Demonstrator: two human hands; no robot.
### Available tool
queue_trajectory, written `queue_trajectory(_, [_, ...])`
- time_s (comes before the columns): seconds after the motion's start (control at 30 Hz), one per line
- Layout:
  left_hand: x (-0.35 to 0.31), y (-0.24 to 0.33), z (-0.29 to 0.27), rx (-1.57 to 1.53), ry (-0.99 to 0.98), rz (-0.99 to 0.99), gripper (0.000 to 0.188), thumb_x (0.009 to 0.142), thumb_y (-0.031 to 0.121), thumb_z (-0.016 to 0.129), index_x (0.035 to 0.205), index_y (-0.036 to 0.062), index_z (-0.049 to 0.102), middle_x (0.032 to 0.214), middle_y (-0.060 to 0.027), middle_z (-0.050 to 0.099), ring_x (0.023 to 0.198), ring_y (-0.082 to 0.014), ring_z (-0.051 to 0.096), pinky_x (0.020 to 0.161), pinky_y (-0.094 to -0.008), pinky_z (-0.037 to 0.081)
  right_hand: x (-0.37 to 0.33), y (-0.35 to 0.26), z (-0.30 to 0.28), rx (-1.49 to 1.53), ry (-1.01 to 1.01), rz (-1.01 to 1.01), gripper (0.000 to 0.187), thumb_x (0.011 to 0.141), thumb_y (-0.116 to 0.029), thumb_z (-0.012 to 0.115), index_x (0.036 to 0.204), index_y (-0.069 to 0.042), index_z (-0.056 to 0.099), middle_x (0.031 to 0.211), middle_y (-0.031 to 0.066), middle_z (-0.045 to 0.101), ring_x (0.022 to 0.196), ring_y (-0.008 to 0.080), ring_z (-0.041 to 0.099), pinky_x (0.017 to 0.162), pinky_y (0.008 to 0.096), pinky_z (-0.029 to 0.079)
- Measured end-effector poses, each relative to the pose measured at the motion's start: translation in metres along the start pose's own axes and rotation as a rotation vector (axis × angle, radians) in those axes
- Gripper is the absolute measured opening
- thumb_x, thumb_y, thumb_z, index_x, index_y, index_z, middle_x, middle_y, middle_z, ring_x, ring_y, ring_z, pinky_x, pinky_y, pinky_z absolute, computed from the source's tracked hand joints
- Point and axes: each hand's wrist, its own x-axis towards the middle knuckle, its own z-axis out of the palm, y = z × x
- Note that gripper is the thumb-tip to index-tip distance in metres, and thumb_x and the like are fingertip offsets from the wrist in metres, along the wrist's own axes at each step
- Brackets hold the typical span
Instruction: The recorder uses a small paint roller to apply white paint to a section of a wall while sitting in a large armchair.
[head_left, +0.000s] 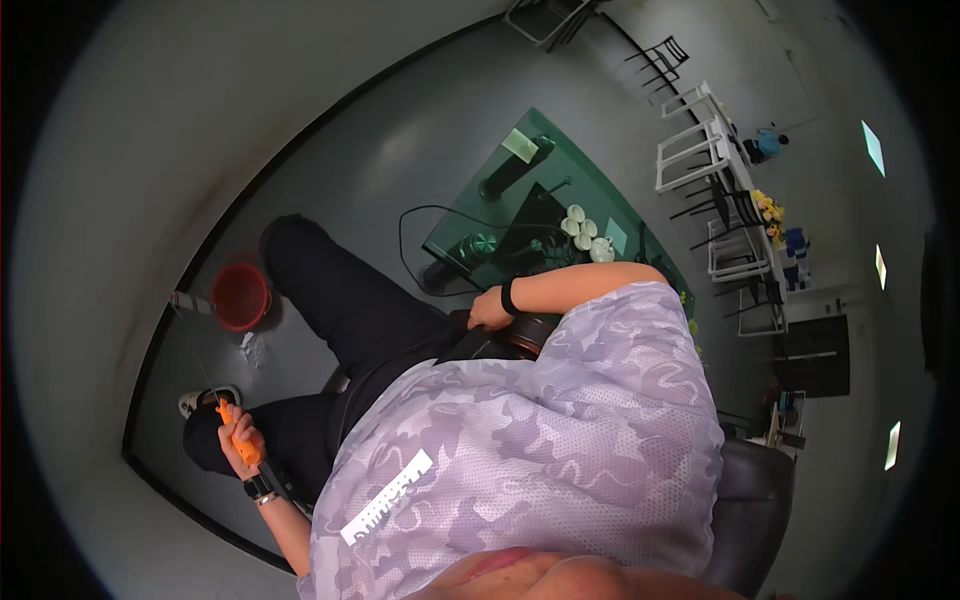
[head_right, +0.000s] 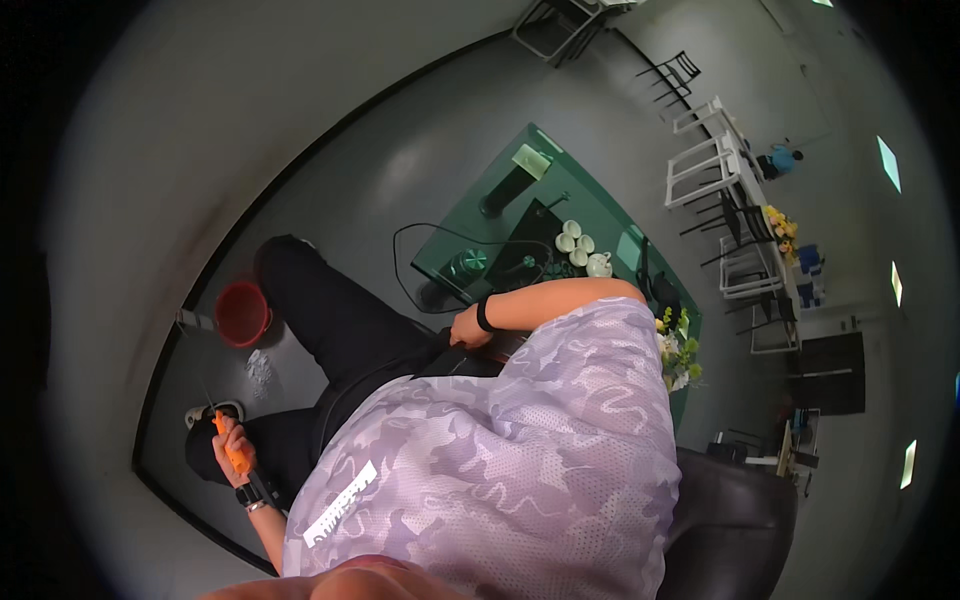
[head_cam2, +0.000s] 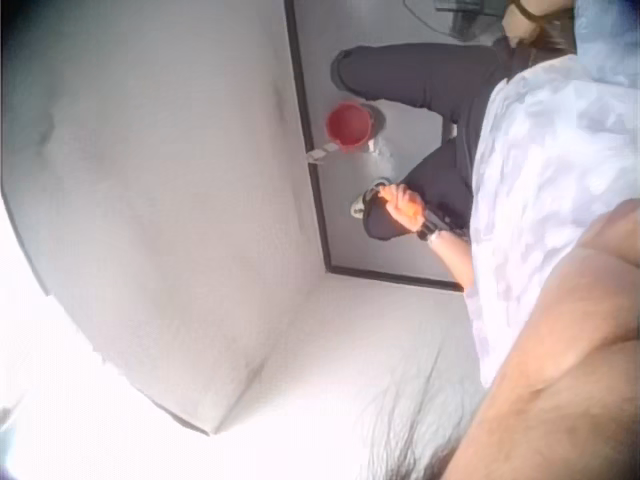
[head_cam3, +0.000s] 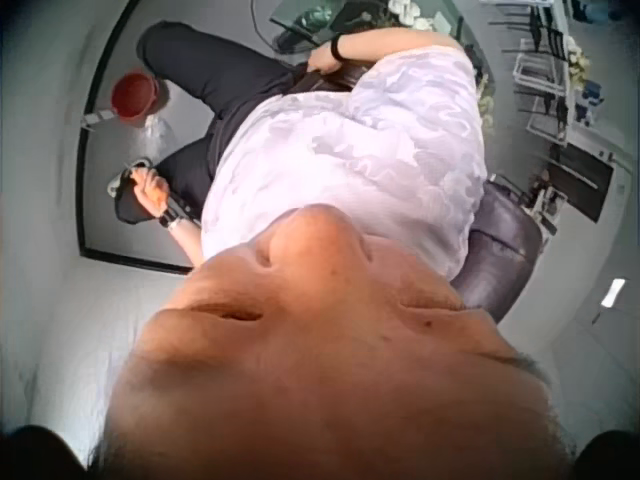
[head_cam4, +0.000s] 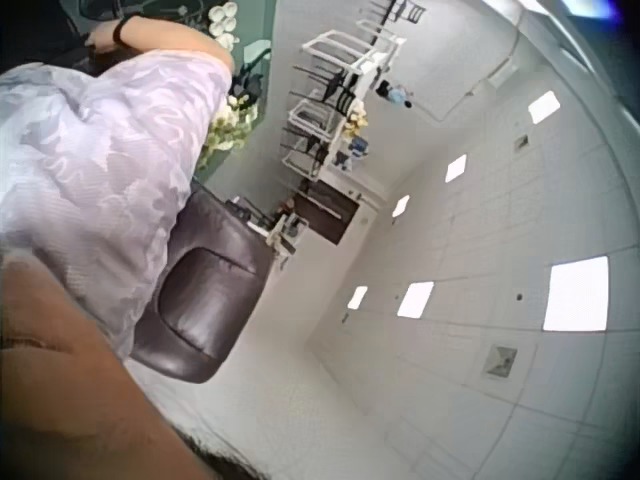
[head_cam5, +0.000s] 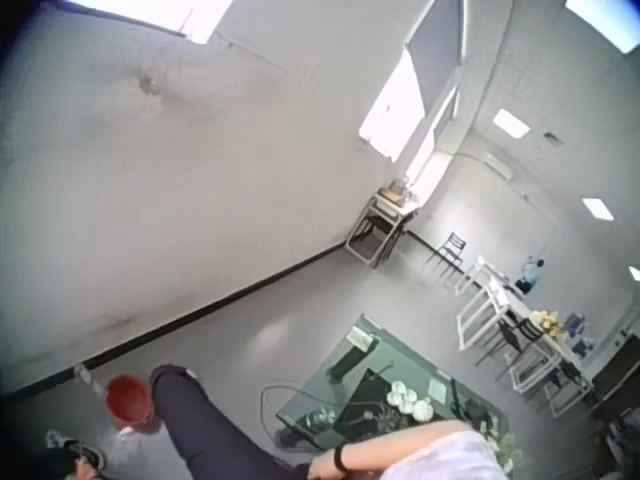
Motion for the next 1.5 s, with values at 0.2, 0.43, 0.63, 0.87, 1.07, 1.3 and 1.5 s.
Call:
queue_trajectory(0.2, [0.009, 0.005, -0.002, -0.08, -0.073, -0.1, 0.033, 0.08, -0.003, 0.044, 0.112, -0.0008, 0.036, 0.087, -0.008, 0.04, 0.063, -0.0126, 0.041, 0.055, -0.0239, 0.044, -0.106, -0.036, -0.025, -0.014, -0.222, 0.226, 0.017, 0.078, -0.024, 0.052, 0.085, -0.014, 0.064, 0.081, 0.0092, 0.064, 0.081, 0.0299, 0.06, 0.065, 0.043, 0.047])
queue_trajectory(0.43, [0.01, 0.013, -0.009, -0.009, -0.112, -0.119, 0.022, 0.087, 0.004, 0.043, 0.108, 0.0009, 0.037, 0.087, -0.006, 0.039, 0.066, -0.0119, 0.041, 0.058, -0.0239, 0.046, -0.171, -0.011, -0.1, -0.472, -0.679, 0.631, 0.027, 0.073, -0.024, 0.067, 0.097, -0.01, 0.068, 0.101, 0.0056, 0.064, 0.095, 0.0278, 0.059, 0.069, 0.0471, 0.05])
queue_trajectory(0.63, [-0.004, -0.003, 0.014, -0.133, -0.073, -0.043, 0.023, 0.087, 0.004, 0.042, 0.109, 0.0021, 0.038, 0.082, -0.0044, 0.039, 0.065, -0.0107, 0.042, 0.057, -0.0223, 0.045, -0.09, -0.049, -0.178, -0.437, 0.164, 0.422, 0.022, 0.073, -0.027, 0.063, 0.083, -0.008, 0.063, 0.077, 0.0126, 0.064, 0.076, 0.0318, 0.062, 0.063, 0.0417, 0.049])
queue_trajectory(0.87, [-0.074, -0.056, 0.068, 0.754, 0.523, 0.275, 0.012, 0.086, 0.015, 0.052, 0.093, 0.0099, 0.044, 0.072, -0.0014, 0.044, 0.054, -0.0087, 0.043, 0.048, -0.0213, 0.041, -0.03, -0.126, -0.253, -0.298, 0.237, -0.171, 0.018, 0.082, -0.024, 0.057, 0.082, -0.006, 0.057, 0.071, 0.0117, 0.062, 0.073, 0.0311, 0.061, 0.065, 0.0407, 0.047])
queue_trajectory(1.07, [-0.115, -0.066, 0.081, 0.862, 0.685, 0.482, 0.01, 0.085, 0.012, 0.054, 0.089, 0.0099, 0.045, 0.07, 0.0006, 0.043, 0.05, -0.0066, 0.04, 0.046, -0.0205, 0.036, 0.088, -0.089, -0.237, -0.489, 0.39, -0.218, 0.023, 0.077, -0.023, 0.062, 0.094, -0.008, 0.056, 0.1, 0.0118, 0.055, 0.098, 0.0298, 0.052, 0.079, 0.0413, 0.045])
queue_trajectory(1.3, [-0.14, -0.014, 0.077, 0.988, 0.866, 0.533, 0.012, 0.083, 0.014, 0.056, 0.09, 0.0088, 0.048, 0.067, 0.0016, 0.045, 0.05, -0.0046, 0.042, 0.044, -0.0196, 0.035, 0.157, -0.066, -0.224, -0.288, 0.869, 0.065, 0.055, 0.071, -0.031, 0.07, 0.118, -0.011, 0.051, 0.126, 0.0105, 0.044, 0.12, 0.0281, 0.036, 0.095, 0.0476, 0.031])
queue_trajectory(1.5, [-0.15, 0.046, 0.074, 1.06, 0.981, 0.59, 0.015, 0.079, 0.011, 0.058, 0.085, 0.0079, 0.045, 0.063, 0.0021, 0.043, 0.046, -0.0047, 0.036, 0.041, -0.0198, 0.031, 0.174, -0.055, -0.22, -0.185, 1.0, 0.087, 0.041, 0.07, -0.03, 0.066, 0.105, -0.011, 0.058, 0.122, 0.008, 0.048, 0.12, 0.0272, 0.037, 0.097, 0.0477, 0.028])
